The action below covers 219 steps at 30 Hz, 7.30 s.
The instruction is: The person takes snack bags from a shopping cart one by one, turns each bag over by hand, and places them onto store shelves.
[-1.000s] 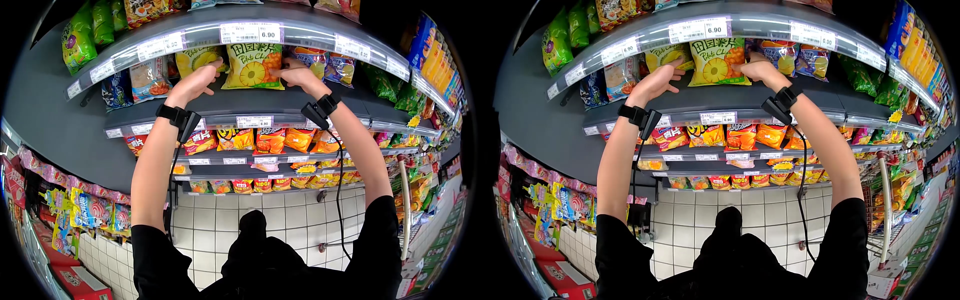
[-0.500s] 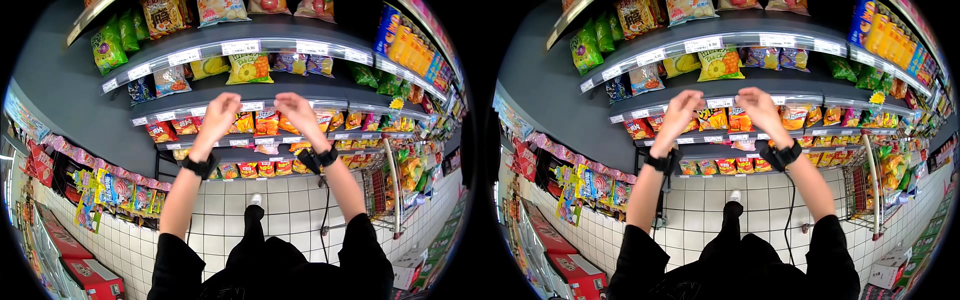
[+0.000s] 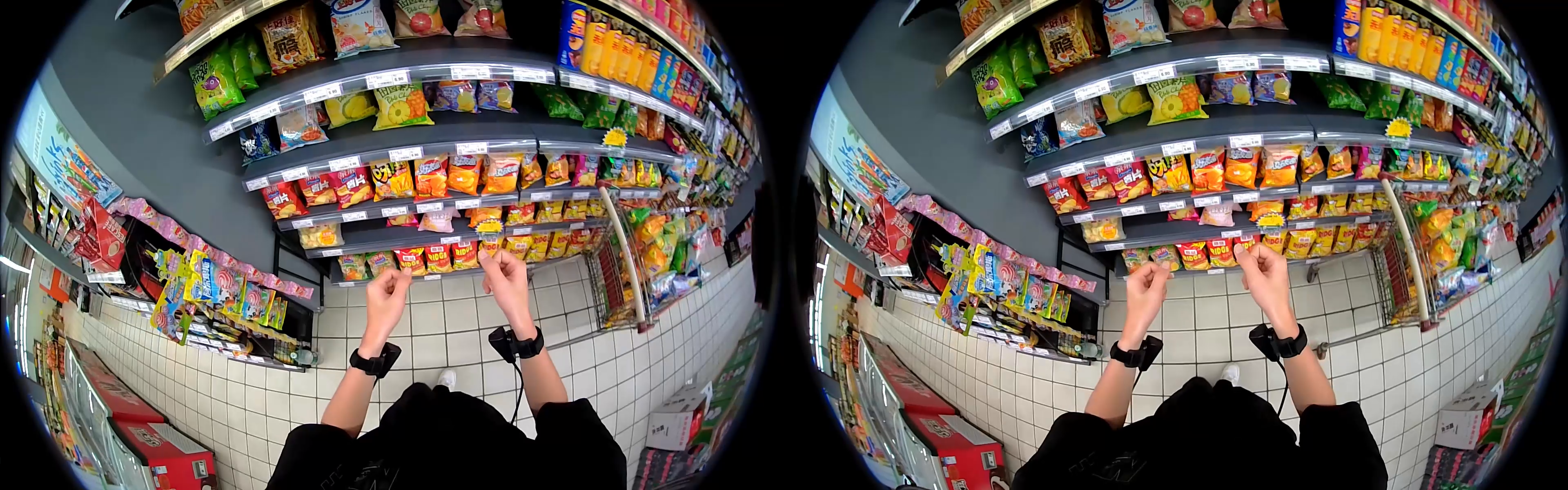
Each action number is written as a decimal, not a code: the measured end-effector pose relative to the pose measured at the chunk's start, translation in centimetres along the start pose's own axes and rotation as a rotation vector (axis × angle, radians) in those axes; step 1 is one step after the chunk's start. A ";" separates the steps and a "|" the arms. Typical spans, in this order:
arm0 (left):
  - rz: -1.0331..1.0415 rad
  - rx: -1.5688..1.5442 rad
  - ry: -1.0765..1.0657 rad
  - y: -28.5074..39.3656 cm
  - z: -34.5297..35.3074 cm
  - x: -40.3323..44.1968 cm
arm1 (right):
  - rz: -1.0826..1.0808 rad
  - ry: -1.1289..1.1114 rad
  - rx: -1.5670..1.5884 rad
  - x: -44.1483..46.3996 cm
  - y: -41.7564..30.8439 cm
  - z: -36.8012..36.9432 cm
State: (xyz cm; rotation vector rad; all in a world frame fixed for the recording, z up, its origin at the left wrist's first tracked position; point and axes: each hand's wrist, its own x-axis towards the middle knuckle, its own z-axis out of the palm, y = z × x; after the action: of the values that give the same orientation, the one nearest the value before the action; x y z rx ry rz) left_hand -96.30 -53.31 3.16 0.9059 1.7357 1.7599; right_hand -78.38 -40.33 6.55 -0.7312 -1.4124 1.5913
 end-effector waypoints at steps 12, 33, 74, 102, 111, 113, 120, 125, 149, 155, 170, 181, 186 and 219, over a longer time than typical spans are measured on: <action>-0.134 -0.192 0.158 -2.5 -7.7 -18.4 | -0.002 -0.036 -0.142 -16.3 0.2 1.1; -0.119 -0.329 -0.064 1.7 -3.4 -28.3 | 0.027 -0.070 -0.187 -30.4 -6.3 -5.7; -0.330 -0.358 -0.991 1.0 78.5 -20.8 | -0.105 0.790 -0.109 -20.9 -13.1 -75.1; -0.372 0.047 -0.596 -5.1 108.9 -11.6 | 0.058 0.569 -0.483 6.8 -6.5 -110.8; -0.408 0.207 -0.596 -7.6 113.6 -10.9 | 0.286 0.225 -0.549 12.9 -1.4 -113.9; -0.395 0.174 -0.556 -7.0 114.2 -11.8 | 0.239 0.222 -0.557 13.0 -0.5 -114.1; -0.327 0.051 -0.547 -7.2 114.8 -12.9 | 0.195 0.224 -0.555 11.3 -2.9 -112.6; -0.143 0.064 -0.489 -4.9 114.2 -13.1 | 0.069 0.230 -0.516 10.4 -6.1 -111.6; 0.189 -0.235 -0.190 12.2 92.0 -25.4 | 0.033 -0.277 0.084 -3.1 -22.1 -93.0; 0.175 -0.259 -0.219 10.6 82.6 -32.7 | 0.061 -0.341 0.113 -10.7 -21.0 -85.6; 0.202 -0.292 -0.208 11.8 72.6 -42.3 | 0.126 -0.434 0.076 -19.7 -24.7 -76.3; 0.212 -0.262 -0.207 12.7 69.9 -45.2 | 0.112 -0.383 0.173 -23.1 -26.0 -73.4; 0.330 -0.315 -0.153 14.2 70.1 -45.9 | 0.117 -0.436 0.158 -23.7 -26.0 -73.8; 0.341 -0.096 -0.082 19.8 83.1 -58.3 | 0.101 -0.342 0.334 -36.1 -30.3 -88.2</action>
State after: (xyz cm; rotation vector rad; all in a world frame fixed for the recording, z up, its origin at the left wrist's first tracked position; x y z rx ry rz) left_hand 6.10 -43.57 13.43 1.2723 1.4980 1.9660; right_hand 20.79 -31.12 15.55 -0.3473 -1.3083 2.0415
